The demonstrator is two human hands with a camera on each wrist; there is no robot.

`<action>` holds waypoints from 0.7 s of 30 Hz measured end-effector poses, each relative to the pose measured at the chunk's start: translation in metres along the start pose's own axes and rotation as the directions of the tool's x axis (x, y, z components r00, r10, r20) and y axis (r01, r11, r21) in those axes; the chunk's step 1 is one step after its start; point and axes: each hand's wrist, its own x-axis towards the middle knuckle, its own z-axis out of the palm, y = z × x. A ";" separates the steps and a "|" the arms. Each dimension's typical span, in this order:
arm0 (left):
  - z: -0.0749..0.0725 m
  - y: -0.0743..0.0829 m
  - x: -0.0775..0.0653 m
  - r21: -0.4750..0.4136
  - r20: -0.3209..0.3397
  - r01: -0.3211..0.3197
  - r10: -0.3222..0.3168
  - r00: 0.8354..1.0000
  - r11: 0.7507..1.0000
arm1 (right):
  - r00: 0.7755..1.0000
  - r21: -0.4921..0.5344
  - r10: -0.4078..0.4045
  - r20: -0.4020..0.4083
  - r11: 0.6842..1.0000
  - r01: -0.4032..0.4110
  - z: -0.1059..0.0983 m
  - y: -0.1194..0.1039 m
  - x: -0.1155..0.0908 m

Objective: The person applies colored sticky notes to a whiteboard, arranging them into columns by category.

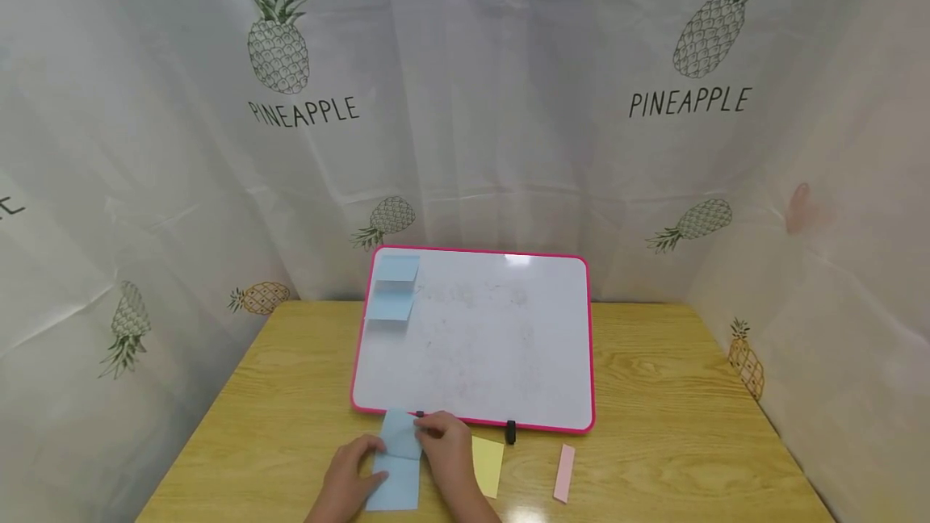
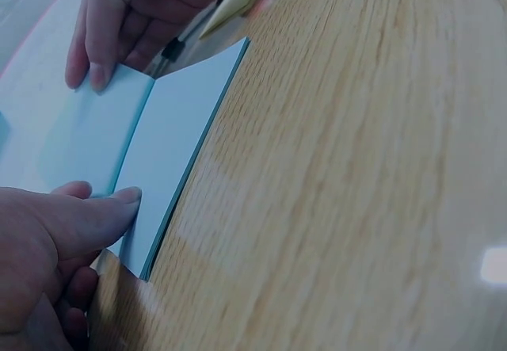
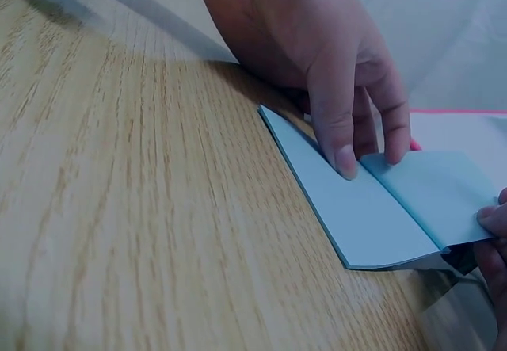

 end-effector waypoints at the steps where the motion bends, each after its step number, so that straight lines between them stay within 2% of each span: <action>1: 0.000 0.000 0.000 -0.001 -0.003 0.002 -0.002 1.000 1.000 | 1.000 -0.001 0.000 -0.002 1.000 0.000 0.000 0.000 0.000; 7: 0.001 0.000 0.000 0.001 -0.011 -0.001 0.001 1.000 1.000 | 1.000 0.012 0.018 -0.013 1.000 -0.018 -0.002 0.000 0.001; 21: 0.000 0.001 -0.001 -0.006 -0.017 -0.014 0.014 1.000 1.000 | 0.999 0.038 0.004 -0.037 0.999 -0.003 -0.004 -0.004 0.005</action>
